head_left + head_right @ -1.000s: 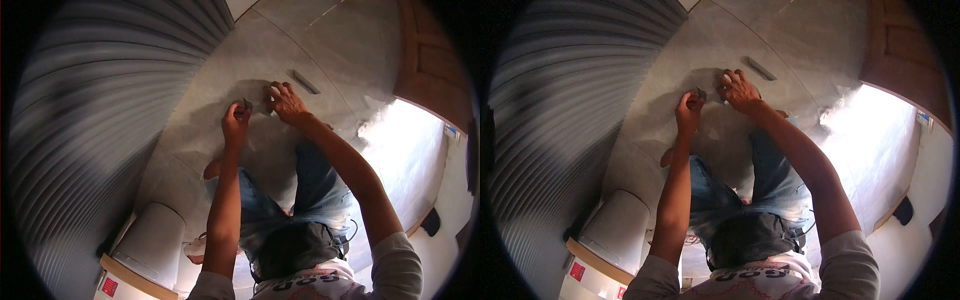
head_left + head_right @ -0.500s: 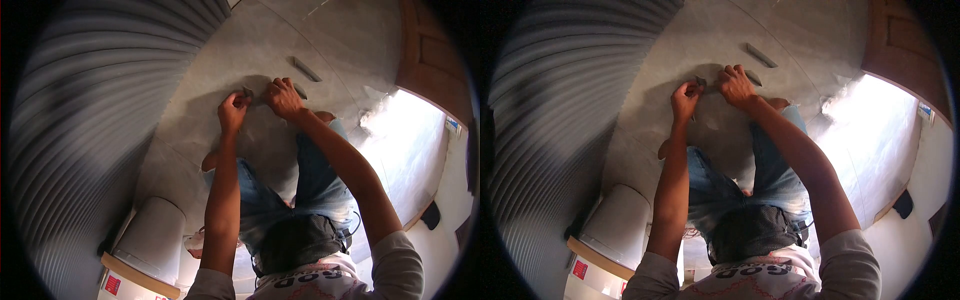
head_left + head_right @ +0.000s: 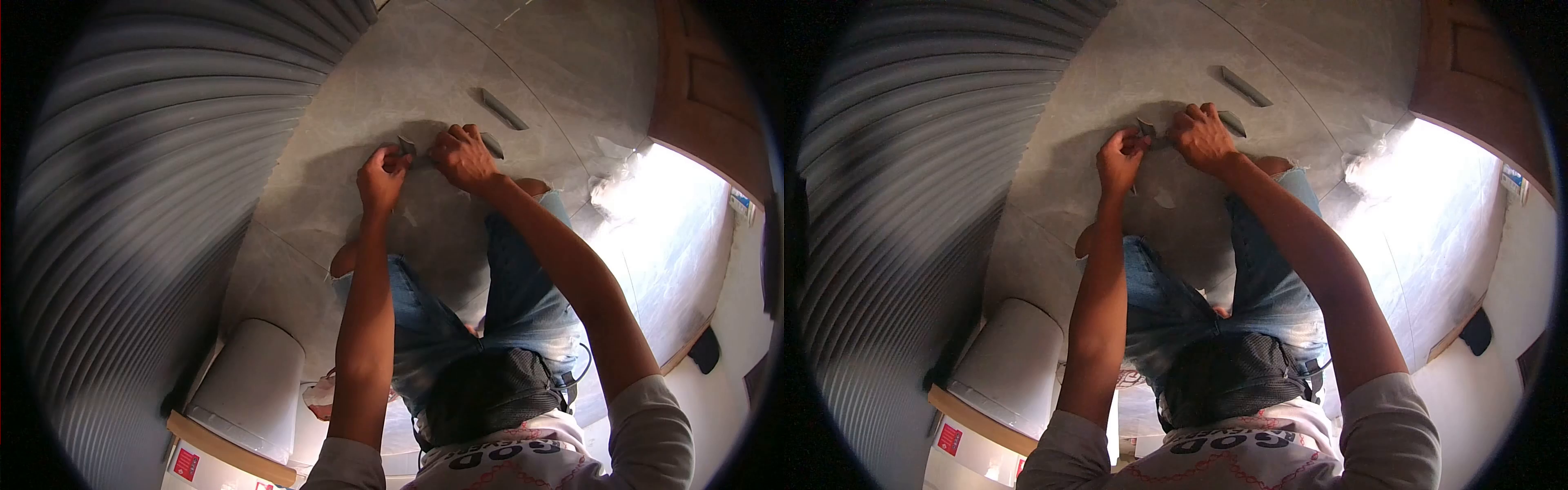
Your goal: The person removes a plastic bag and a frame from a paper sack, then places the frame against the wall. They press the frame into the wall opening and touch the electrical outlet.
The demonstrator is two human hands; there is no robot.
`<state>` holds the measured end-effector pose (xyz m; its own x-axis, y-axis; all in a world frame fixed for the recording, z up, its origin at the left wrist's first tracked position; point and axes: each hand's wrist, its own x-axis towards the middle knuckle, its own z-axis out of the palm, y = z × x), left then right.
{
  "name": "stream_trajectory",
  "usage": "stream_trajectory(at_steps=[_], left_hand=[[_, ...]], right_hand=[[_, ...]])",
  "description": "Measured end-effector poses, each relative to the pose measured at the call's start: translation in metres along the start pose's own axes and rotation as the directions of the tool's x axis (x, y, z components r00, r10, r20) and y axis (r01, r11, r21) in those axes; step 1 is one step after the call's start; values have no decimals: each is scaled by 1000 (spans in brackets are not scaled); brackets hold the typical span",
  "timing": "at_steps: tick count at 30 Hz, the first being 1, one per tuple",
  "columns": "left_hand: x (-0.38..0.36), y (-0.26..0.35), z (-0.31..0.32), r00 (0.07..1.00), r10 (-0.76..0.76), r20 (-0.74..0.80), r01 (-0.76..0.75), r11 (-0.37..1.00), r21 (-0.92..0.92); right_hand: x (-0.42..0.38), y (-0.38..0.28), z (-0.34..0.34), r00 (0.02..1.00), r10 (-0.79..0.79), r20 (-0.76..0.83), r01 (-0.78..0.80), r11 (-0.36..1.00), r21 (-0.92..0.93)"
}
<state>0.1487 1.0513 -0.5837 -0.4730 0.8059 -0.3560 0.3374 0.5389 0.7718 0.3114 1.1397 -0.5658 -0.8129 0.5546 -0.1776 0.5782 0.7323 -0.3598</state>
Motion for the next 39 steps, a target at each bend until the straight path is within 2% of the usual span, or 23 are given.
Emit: stream_trajectory(at_steps=[7, 13, 15, 19, 21, 23, 24, 26, 29, 30, 32, 33, 35, 39], left_hand=[[0, 1, -1, 999, -37, 34, 38, 999, -28], [0, 2, -2, 1000, -11, 24, 10, 999, 44], [0, 0, -1, 999, -20, 35, 21, 1000, -21], [1, 1, -2, 999, -3, 49, 3, 1000, -7], [1, 6, -5, 998, -41, 51, 41, 999, 9], [5, 8, -13, 997, -23, 72, 23, 1000, -1], [6, 8, -17, 996, -6, 86, 7, 1000, -4], [7, 13, -25, 999, -25, 37, 27, 998, -58], [11, 7, -38, 999, -34, -34, 29, 989, -143], [12, 2, -41, 998, -42, -38, 36, 988, -150], [12, 1, -46, 999, -47, -28, 41, 983, -178], [12, 0, -47, 998, -51, -34, 44, 984, -173], [13, -4, -44, 997, 66, -27, -68, 994, -83], [12, 8, -31, 998, 68, 15, -67, 996, -66]], right_hand=[[0, 0, 2, 1000, 11, -16, -10, 1000, 12], [-2, 1, 3, 1000, 10, -7, -10, 1000, 8], [-2, 2, 3, 1000, 11, 0, -11, 1000, 10], [-2, 0, -1, 1000, -1, -9, 1, 1000, 8], [-2, 3, -9, 1000, 6, -10, -5, 1000, 9], [0, 7, -18, 994, 64, -85, -52, 989, 142], [-1, 14, -18, 995, 65, -78, -54, 989, 140], [-3, 42, -19, 908, 277, -315, -234, 957, 169], [-12, 81, -36, 833, 464, -301, -449, 885, 123], [-15, 93, -34, 833, 464, -302, -448, 885, 123], [-15, 110, -26, 908, 396, -137, -377, 915, 144], [-8, 107, -27, 911, 390, -136, -371, 917, 149], [5, 101, -27, 960, 256, -115, -243, 964, 111], [33, 65, -16, 984, 125, -128, -123, 992, 22]])
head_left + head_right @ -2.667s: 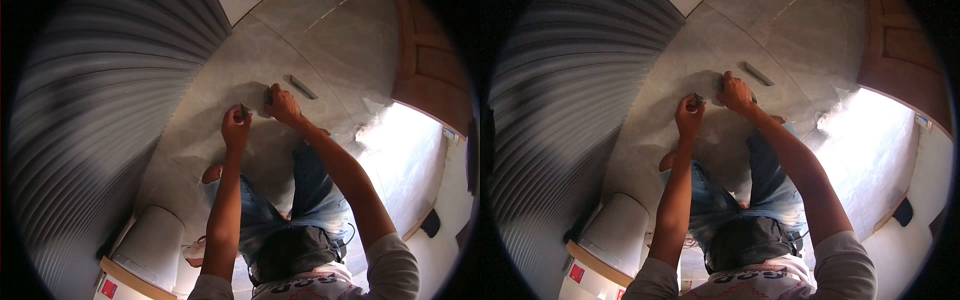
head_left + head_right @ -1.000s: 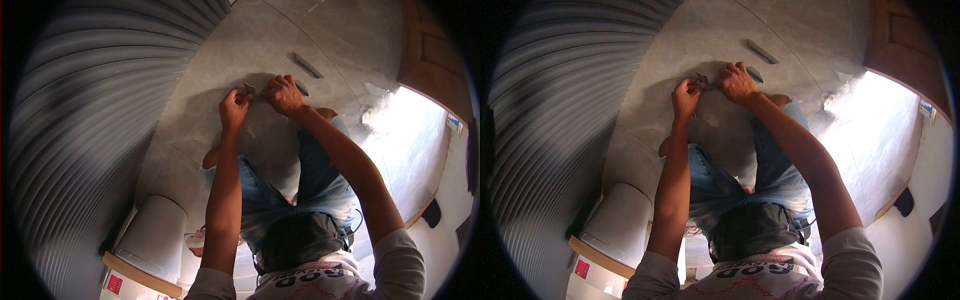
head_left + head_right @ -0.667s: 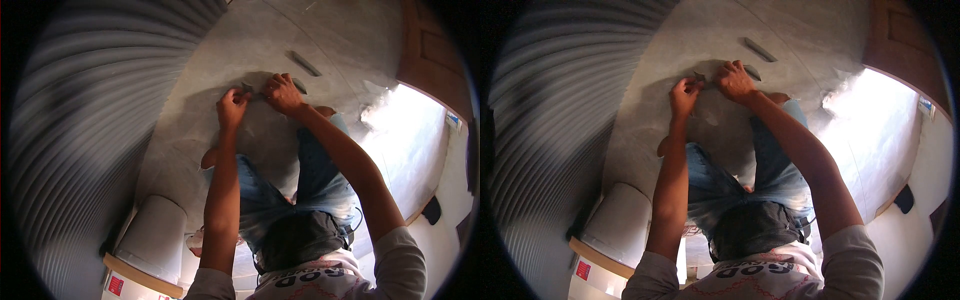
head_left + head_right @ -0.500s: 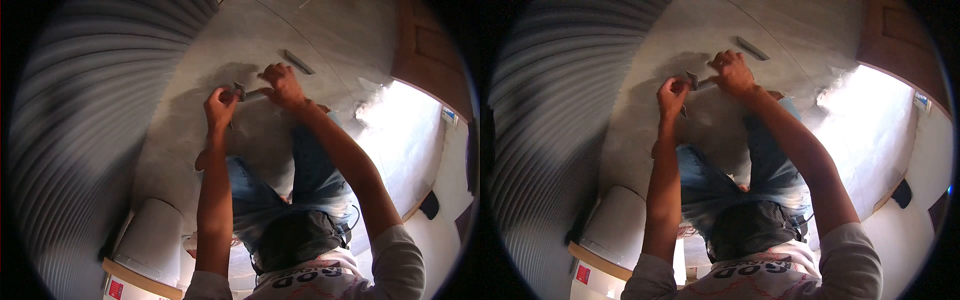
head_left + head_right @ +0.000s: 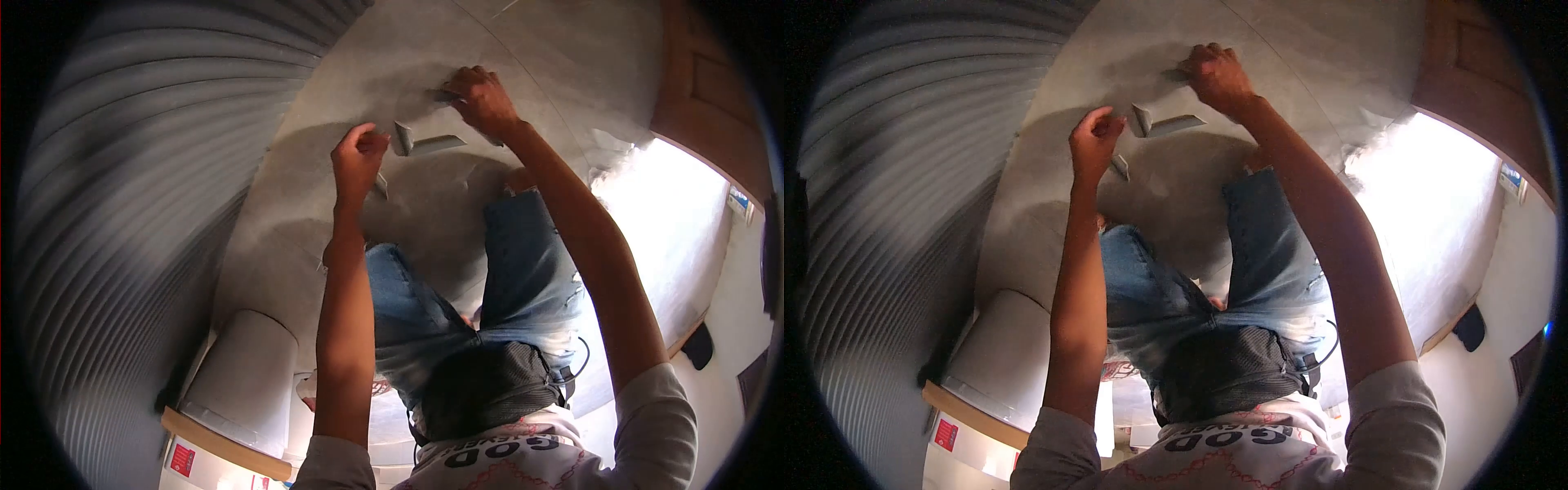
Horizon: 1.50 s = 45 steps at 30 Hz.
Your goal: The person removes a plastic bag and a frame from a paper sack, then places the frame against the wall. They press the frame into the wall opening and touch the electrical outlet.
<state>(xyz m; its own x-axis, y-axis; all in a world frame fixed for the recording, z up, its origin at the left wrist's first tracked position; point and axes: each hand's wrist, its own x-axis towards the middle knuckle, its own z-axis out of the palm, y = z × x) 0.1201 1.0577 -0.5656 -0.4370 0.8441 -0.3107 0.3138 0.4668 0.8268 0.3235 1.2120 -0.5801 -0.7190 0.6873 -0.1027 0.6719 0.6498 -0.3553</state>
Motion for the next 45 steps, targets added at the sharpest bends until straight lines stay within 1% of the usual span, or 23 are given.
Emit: stream_trajectory(at_steps=[2, 4, 6, 7, 9, 10, 12, 19, 21, 25, 27, 28, 31, 33, 34, 37, 39, 40, 42, 43, 44, 45], left_hand=[[0, -5, 9, 999, 48, 1, -48, 997, -54], [0, 0, 12, 999, 48, 6, -48, 999, -13], [3, 4, 16, 998, 50, 23, -50, 999, 0], [3, 5, 16, 999, 47, 23, -47, 999, 1], [5, 10, 16, 993, -53, 107, 49, 998, 42], [4, 14, 15, 993, -56, 106, 52, 998, 42], [1, 18, 15, 994, -74, 85, 69, 995, 66], [3, 11, 20, 994, -69, 88, 67, 997, 34], [3, 11, 21, 995, -49, 82, 46, 998, 37], [3, 12, 22, 996, -43, 74, 41, 999, 30], [3, 11, 22, 998, -28, 64, 27, 1000, 11], [3, 11, 23, 997, -28, 65, 28, 1000, 10], [4, 8, 23, 998, -21, 67, 19, 999, 26], [4, 8, 23, 998, -20, 66, 18, 999, 40], [4, 9, 23, 998, -21, 66, 19, 999, 39], [3, 10, 22, 998, -22, 63, 19, 998, 57], [3, 11, 21, 997, -22, 75, 22, 1000, -5], [2, 13, 21, 997, -23, 78, 24, 1000, -9], [1, 16, 20, 985, -161, 54, 157, 985, 73], [0, 15, 20, 985, -162, 57, 158, 985, 67], [-1, 13, 19, 983, -174, 53, 171, 984, 53], [-1, 12, 18, 982, -185, 49, 183, 982, 39]], right_hand=[[5, -19, 3, 994, -95, 48, 94, 995, 16], [6, -32, 6, 994, -110, 16, 110, 994, 1], [6, -38, 7, 989, -136, 57, 135, 991, 6], [4, -40, 7, 989, -136, 59, 136, 991, 8], [1, -43, 9, 990, -138, 21, 137, 990, 39], [-1, -44, 10, 990, -139, 23, 138, 990, 41], [-4, -45, 12, 989, -144, -28, 145, 988, 51], [-4, -45, 16, 985, -162, -64, 166, 985, 46], [-4, -46, 15, 984, -177, -25, 177, 984, 18], [-2, -45, 17, 984, -180, -7, 180, 983, 24], [-2, -45, 19, 981, -186, -55, 187, 982, 7], [-2, -45, 19, 981, -185, -54, 186, 982, 7], [-2, -47, 17, 984, -172, -44, 173, 985, 18], [-3, -48, 15, 987, -156, 26, 154, 986, 61], [-3, -48, 16, 987, -156, 27, 154, 986, 61], [-2, -47, 17, 985, -172, -1, 172, 984, 53], [-2, -47, 15, 985, -169, -29, 169, 986, 1], [-1, -44, 11, 986, -167, -25, 167, 986, -1], [-3, -30, -3, 982, 2, -191, 37, 979, 199], [-5, -18, -9, 970, 34, -239, 34, 961, 273], [-13, -7, -17, 961, 123, -248, -50, 959, 280], [-22, 5, -21, 954, 244, -174, -174, 924, 341]])
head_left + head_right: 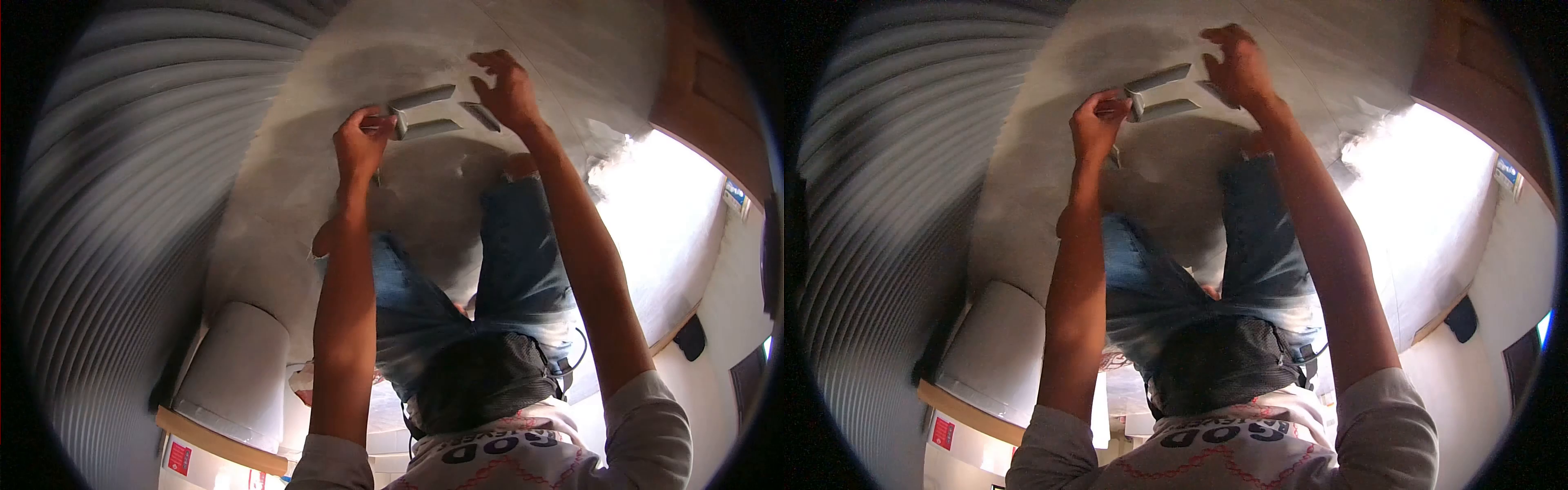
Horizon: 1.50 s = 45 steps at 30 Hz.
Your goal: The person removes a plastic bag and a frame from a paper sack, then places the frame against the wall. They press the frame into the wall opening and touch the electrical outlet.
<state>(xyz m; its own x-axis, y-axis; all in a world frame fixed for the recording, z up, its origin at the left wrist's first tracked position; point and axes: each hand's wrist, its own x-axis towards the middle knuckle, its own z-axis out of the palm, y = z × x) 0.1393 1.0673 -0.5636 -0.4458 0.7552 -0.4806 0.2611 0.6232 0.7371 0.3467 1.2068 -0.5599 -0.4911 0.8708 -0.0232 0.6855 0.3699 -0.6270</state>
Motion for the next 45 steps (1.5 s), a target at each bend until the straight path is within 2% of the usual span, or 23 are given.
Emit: stream_trajectory(at_steps=[1, 2, 4, 8, 13, 16, 18, 19, 21, 23, 24, 25, 26, 28, 29, 31, 32, 34, 35, 37, 38, 40, 45], left_hand=[[0, 0, 0, 1000, 3, 5, -3, 1000, -7], [-2, 0, -1, 999, 25, -21, -25, 999, 30], [-1, -5, -1, 994, 87, -68, -83, 995, 55], [-10, -5, -3, 988, 111, -111, -110, 994, 15], [-27, -11, -16, 948, 238, -213, -249, 968, -22], [-43, -12, -32, 946, 222, -237, -226, 974, 10], [-57, -15, -42, 941, 220, -257, -233, 972, -20], [-63, -22, -46, 936, 215, -278, -237, 970, -49], [-74, -33, -54, 932, 207, -297, -236, 970, -63], [-85, -43, -60, 934, 158, -322, -190, 979, -71], [-90, -42, -63, 947, 131, -294, -146, 989, -32], [-89, -41, -63, 947, 130, -292, -146, 989, -34], [-87, -40, -63, 953, 99, -286, -127, 989, -80], [-81, -42, -61, 956, 68, -284, -108, 986, -125], [-78, -43, -59, 961, 59, -272, -102, 984, -147], [-76, -45, -57, 964, 51, -263, -98, 981, -167], [-76, -47, -56, 965, 27, -259, -83, 976, -204], [-74, -47, -57, 965, 1, -260, -66, 969, -240], [-74, -48, -57, 961, 56, -272, -105, 980, -167], [-72, -49, -55, 957, 113, -268, -143, 985, -96], [-70, -49, -53, 951, 131, -279, -165, 981, -101], [-68, -48, -52, 945, 147, -291, -184, 977, -104], [-69, -48, -52, 934, 216, -286, -235, 971, -35]], right_hand=[[-4, 9, -10, 990, 137, 33, -138, 990, 32], [-8, 17, -18, 990, 139, 30, -140, 990, 25], [-16, 23, -31, 916, 358, 180, -350, 934, -78], [-34, 14, -26, 913, 297, 280, -274, 954, -119], [-38, 2, -11, 941, 211, 264, -162, 968, -194], [-35, 4, -7, 956, 165, 244, -118, 973, -196], [-31, 8, -6, 916, 336, 218, -312, 940, -139], [-31, 8, -8, 916, 335, 218, -311, 940, -140], [-28, 12, -18, 823, 548, 152, -549, 835, -40], [-31, 13, -26, 853, 501, 148, -487, 865, -123], [-36, 16, -29, 951, 278, 136, -248, 947, -202], [-38, 19, -31, 989, 36, 143, 5, 960, -279], [-39, 21, -30, 989, 37, 142, 5, 960, -282], [-36, 20, -28, 908, -274, 317, 393, 819, -417], [-35, 20, -26, 906, -281, 317, 399, 817, -416], [-35, 24, -22, 852, -215, 477, 431, 805, -408], [-36, 27, -23, 852, -220, 476, 434, 804, -406], [-33, 17, -34, 889, 65, 454, 183, 857, -482], [-31, 14, -34, 888, 65, 455, 184, 858, -480], [-32, 12, -31, 823, 386, 417, -234, 899, -372], [-33, 12, -29, 822, 390, 414, -236, 897, -374], [-38, 12, -16, 883, 354, 309, -320, 935, -155], [-36, 1, 3, 908, 319, 273, -319, 947, -45]])
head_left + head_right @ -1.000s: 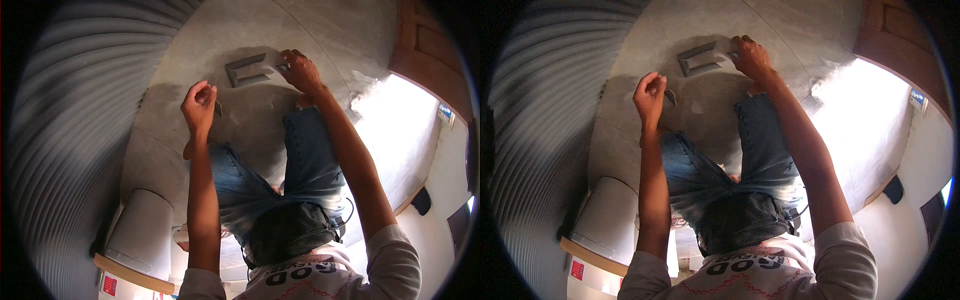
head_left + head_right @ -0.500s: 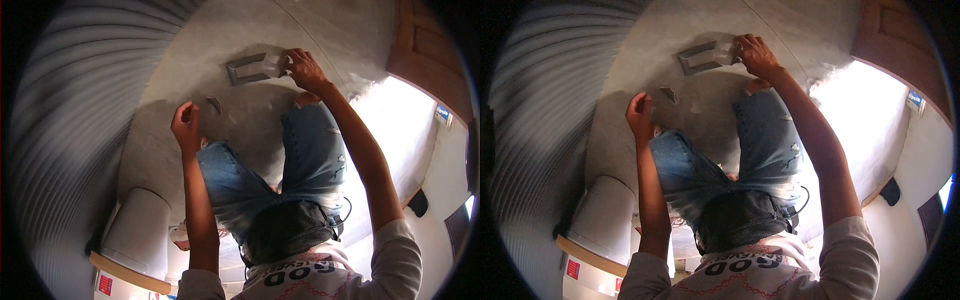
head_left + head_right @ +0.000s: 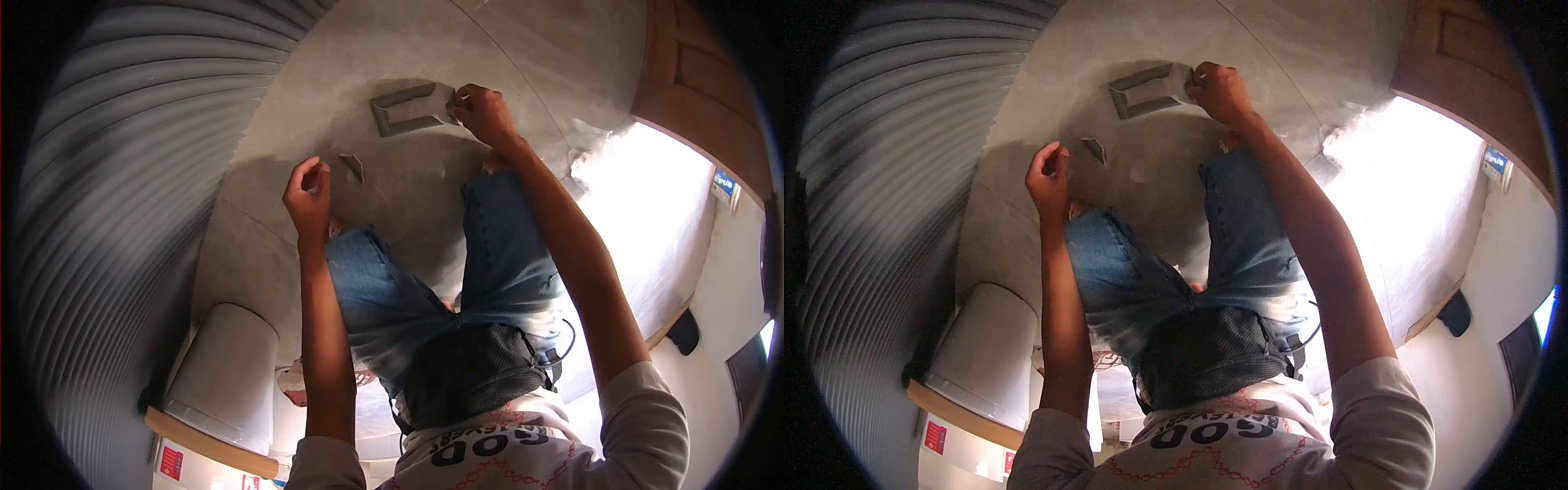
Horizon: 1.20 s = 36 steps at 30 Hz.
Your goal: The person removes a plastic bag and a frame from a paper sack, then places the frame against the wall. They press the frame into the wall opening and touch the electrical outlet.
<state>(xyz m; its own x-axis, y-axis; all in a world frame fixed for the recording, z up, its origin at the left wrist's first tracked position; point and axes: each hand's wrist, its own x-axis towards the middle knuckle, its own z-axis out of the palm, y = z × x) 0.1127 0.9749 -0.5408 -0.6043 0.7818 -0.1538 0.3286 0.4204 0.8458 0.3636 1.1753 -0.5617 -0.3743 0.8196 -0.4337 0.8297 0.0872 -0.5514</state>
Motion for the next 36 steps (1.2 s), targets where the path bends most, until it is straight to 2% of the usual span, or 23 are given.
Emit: stream_trajectory(at_steps=[4, 7, 14, 16, 20, 23, 25, 31, 35, 36], left_hand=[[0, -1, 1, 1000, -18, 2, 18, 1000, -16], [0, -1, 0, 1000, -27, 15, 27, 1000, -2], [1, -1, 0, 999, -41, 34, 41, 999, 4], [1, 1, -1, 998, -46, 38, 46, 999, -5], [0, 1, -1, 999, -37, 38, 36, 999, 5], [0, -3, -1, 998, -30, 52, 29, 1000, 13], [0, -5, -2, 997, -34, 68, 33, 999, 18], [0, -6, 1, 995, -90, 37, 92, 994, -51], [0, -3, -1, 996, -79, 33, 80, 996, -39], [0, -2, -1, 997, -74, 32, 75, 997, -32]], right_hand=[[3, -4, 4, 999, -36, -14, 37, 993, 110], [5, -6, 4, 997, -73, -8, 73, 991, 107], [8, -7, 10, 999, -46, 8, 45, 990, 131], [8, -7, 12, 993, -107, -48, 112, 987, 117], [8, -7, 11, 994, -106, -3, 105, 988, 114], [7, -6, 15, 996, -89, -15, 91, 976, 196], [7, -6, 16, 985, -156, -69, 166, 971, 175], [10, -5, 14, 995, -98, 18, 91, 970, 223], [11, -2, 10, 995, -100, 0, 96, 959, 265], [11, 2, 7, 998, -58, -34, 65, 965, 253]])
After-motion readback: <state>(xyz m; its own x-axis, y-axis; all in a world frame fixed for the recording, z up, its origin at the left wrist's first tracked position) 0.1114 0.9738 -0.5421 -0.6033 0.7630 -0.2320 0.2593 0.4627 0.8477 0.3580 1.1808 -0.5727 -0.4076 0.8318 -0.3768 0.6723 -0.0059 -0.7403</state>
